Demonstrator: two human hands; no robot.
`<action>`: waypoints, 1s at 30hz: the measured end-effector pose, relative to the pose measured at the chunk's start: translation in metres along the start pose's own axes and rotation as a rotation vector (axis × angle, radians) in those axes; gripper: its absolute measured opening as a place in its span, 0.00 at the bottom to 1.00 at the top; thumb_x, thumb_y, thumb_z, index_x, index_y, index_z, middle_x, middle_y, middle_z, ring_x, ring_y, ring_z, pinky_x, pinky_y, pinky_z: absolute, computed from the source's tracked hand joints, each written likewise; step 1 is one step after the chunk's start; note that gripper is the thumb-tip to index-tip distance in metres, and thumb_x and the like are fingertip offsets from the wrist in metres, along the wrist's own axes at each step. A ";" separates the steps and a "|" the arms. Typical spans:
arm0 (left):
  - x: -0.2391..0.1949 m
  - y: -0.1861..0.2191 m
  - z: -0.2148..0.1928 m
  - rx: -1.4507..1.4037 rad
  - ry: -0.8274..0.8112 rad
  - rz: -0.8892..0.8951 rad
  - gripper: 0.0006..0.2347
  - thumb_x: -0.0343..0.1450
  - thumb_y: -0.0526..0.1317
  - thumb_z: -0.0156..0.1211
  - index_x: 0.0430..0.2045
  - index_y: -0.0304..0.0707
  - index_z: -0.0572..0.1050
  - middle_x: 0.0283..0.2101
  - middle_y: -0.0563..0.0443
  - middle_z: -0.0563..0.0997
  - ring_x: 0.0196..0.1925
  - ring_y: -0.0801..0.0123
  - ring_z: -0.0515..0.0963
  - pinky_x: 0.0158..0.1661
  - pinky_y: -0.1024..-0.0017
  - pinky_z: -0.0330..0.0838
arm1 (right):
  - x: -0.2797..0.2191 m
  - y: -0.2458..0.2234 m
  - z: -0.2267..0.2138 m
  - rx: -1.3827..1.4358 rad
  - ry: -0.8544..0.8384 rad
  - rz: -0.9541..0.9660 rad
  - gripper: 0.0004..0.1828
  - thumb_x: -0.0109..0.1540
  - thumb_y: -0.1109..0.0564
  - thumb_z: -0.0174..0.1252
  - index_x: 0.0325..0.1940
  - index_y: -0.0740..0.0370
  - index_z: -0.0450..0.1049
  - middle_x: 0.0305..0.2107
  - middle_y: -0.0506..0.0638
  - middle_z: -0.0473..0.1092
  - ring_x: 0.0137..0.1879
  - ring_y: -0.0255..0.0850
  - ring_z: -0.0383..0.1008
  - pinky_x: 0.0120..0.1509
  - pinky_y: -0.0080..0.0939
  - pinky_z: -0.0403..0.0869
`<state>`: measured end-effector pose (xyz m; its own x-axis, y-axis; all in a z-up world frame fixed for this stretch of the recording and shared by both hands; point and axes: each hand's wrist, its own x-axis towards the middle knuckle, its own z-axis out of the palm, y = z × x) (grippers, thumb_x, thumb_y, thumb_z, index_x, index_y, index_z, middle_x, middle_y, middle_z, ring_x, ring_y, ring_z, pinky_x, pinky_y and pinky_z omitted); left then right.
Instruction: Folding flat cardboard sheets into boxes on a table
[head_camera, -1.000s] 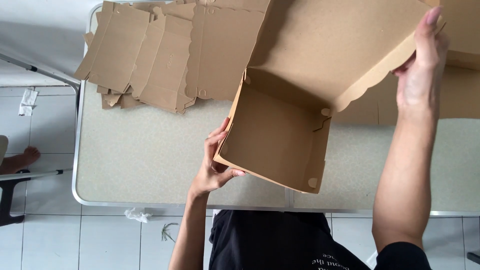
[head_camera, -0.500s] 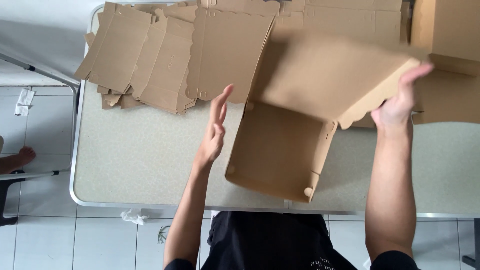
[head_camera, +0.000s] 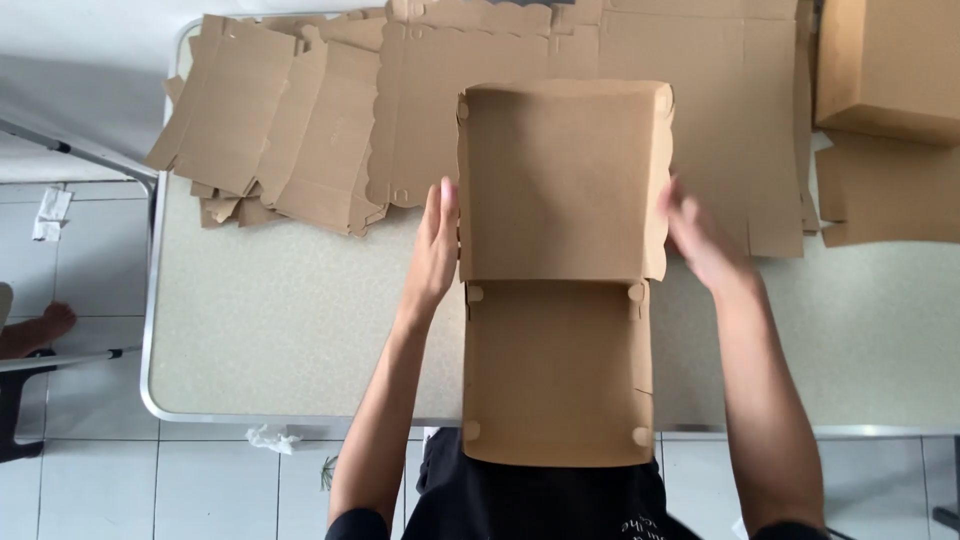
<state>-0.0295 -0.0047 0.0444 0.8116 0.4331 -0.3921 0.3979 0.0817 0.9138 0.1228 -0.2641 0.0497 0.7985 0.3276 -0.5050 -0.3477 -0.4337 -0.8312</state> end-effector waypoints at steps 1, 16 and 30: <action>-0.002 -0.008 -0.005 0.085 -0.032 -0.012 0.34 0.75 0.65 0.35 0.71 0.41 0.56 0.73 0.36 0.59 0.75 0.47 0.54 0.73 0.49 0.46 | -0.016 0.002 0.007 -0.179 -0.061 0.016 0.59 0.56 0.20 0.46 0.75 0.69 0.52 0.65 0.75 0.52 0.70 0.65 0.55 0.68 0.71 0.56; -0.042 -0.040 -0.021 0.088 -0.198 0.265 0.14 0.78 0.35 0.47 0.58 0.29 0.68 0.58 0.33 0.72 0.64 0.44 0.72 0.58 0.46 0.71 | -0.031 0.139 -0.013 0.045 -0.128 -0.371 0.28 0.64 0.59 0.55 0.69 0.68 0.61 0.59 0.64 0.64 0.66 0.60 0.65 0.68 0.65 0.64; 0.006 -0.026 -0.024 0.127 -0.073 0.680 0.05 0.77 0.28 0.50 0.39 0.32 0.75 0.48 0.36 0.71 0.61 0.35 0.73 0.59 0.40 0.69 | -0.023 0.067 -0.001 -0.631 0.119 -0.986 0.23 0.60 0.75 0.61 0.55 0.54 0.80 0.54 0.53 0.70 0.53 0.53 0.74 0.60 0.54 0.72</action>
<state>-0.0456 0.0169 0.0205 0.9232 0.2895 0.2528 -0.1656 -0.2939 0.9414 0.0821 -0.3016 0.0059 0.6390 0.6876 0.3448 0.7241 -0.3864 -0.5712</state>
